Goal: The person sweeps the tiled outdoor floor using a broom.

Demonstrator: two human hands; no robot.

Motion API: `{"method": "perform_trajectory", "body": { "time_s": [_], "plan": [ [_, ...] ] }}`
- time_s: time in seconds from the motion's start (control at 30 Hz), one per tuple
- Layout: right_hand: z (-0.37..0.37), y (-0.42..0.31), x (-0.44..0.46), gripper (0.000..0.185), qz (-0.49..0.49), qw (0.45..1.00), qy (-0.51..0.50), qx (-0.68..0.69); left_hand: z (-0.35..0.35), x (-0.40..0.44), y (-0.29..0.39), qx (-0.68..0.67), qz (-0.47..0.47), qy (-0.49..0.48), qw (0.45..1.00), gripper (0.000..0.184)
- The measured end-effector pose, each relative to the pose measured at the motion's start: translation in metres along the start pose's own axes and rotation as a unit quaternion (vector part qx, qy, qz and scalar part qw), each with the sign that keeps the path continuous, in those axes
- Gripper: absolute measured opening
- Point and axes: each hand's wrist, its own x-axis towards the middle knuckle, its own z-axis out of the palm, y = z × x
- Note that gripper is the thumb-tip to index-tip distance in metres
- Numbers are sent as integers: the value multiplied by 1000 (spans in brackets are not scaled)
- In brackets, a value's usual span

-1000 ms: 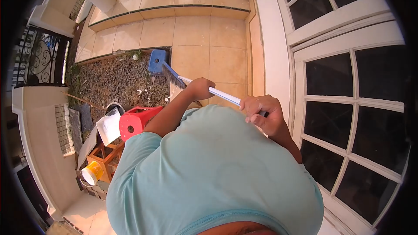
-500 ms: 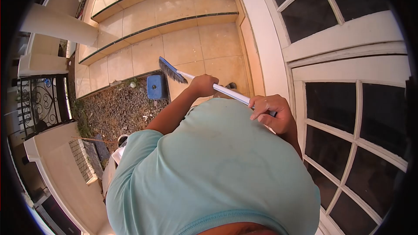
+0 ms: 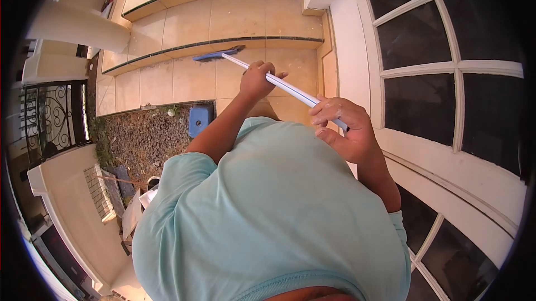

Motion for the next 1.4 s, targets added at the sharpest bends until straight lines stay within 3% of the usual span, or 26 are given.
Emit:
{"method": "perform_trajectory", "body": {
  "time_s": [0.07, 0.13, 0.27, 0.33, 0.43, 0.47, 0.57, 0.6, 0.8, 0.87, 0.93, 1.03, 1.1, 1.23, 1.33, 1.4],
  "plan": [
    [3, 4, 41, 14, 23, 999, 25, -31, 2, 47, -27, -21, 8, 11, 1000, 42],
    [6, 4, 88, 20, 155, 981, 68, -98, 4, 89, -52, -50, 5, 21, 999, 41],
    [10, 50, 164, 22, 200, 967, 36, -153, 12, 180, -105, -58, 49, 90, 993, 40],
    [15, 84, 190, 23, 254, 951, 1, -177, 31, 214, -142, -80, 50, 66, 993, 39],
    [8, 109, 190, 20, 321, 926, 68, -186, 53, 235, -141, -44, 39, -58, 997, 42],
    [-3, 103, 185, 21, 351, 915, 97, -175, 62, 237, -132, -10, 52, -122, 991, 45],
    [-31, 70, 154, 27, 454, 861, 166, -157, 67, 223, -71, 27, 110, -178, 978, 48],
    [-33, 58, 144, 29, 451, 851, 159, -217, 76, 219, -55, -3, 122, -207, 971, 46],
    [-18, 3, 138, 34, 477, 823, 234, -200, 57, 241, -4, -46, 194, -275, 940, 40],
    [-14, 22, 149, 34, 435, 828, 231, -269, 71, 268, -11, -74, 234, -186, 951, 38],
    [-13, 64, 162, 34, 448, 826, 209, -272, 102, 299, -40, -62, 250, -169, 951, 37],
    [6, 126, 165, 37, 503, 799, 141, -297, 130, 323, -83, -16, 245, -255, 935, 37],
    [12, 137, 152, 38, 489, 809, 140, -296, 141, 324, -100, 68, 295, -357, 884, 37],
    [16, 95, 127, 38, 503, 811, 152, -256, 123, 276, -73, 57, 288, -353, 888, 36],
    [12, 61, 119, 38, 499, 799, 168, -290, 101, 262, -44, 45, 317, -277, 906, 33],
    [9, 58, 120, 40, 480, 799, 174, -319, 95, 267, -34, 19, 267, -294, 917, 28]
  ]
}}
